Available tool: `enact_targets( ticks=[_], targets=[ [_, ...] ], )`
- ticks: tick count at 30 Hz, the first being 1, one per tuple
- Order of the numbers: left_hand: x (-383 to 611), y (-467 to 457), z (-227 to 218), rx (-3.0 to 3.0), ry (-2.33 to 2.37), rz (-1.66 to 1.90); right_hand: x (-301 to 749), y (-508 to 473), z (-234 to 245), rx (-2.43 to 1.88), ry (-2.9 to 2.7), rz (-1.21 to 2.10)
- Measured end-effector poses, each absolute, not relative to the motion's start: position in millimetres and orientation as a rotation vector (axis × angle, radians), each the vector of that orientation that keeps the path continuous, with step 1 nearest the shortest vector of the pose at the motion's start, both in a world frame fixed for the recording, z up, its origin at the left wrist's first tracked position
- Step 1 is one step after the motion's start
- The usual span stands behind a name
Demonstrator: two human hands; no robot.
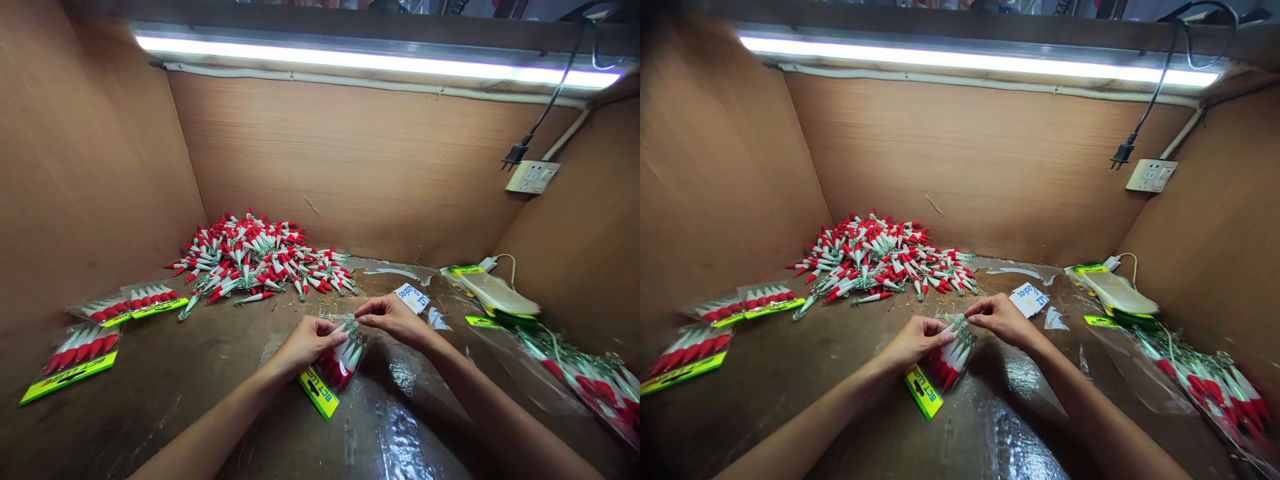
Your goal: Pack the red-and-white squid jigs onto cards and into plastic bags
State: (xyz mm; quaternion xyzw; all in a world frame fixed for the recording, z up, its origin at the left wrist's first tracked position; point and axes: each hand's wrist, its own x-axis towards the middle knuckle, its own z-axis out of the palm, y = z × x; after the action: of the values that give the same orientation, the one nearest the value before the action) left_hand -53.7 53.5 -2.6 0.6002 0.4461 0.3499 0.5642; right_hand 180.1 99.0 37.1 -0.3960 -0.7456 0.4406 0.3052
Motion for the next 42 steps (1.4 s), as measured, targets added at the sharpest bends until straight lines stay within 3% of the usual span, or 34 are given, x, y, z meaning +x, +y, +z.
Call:
enact_targets(
  ticks=[20,42],
  targets=[
    [-62,56,10,1.493,1.057,0.784,173,93,29,-0.958,-1.984,1.390],
    [-66,57,8,1.338,0.933,0.626,170,94,22,-0.850,-2.158,1.073]
  ],
)
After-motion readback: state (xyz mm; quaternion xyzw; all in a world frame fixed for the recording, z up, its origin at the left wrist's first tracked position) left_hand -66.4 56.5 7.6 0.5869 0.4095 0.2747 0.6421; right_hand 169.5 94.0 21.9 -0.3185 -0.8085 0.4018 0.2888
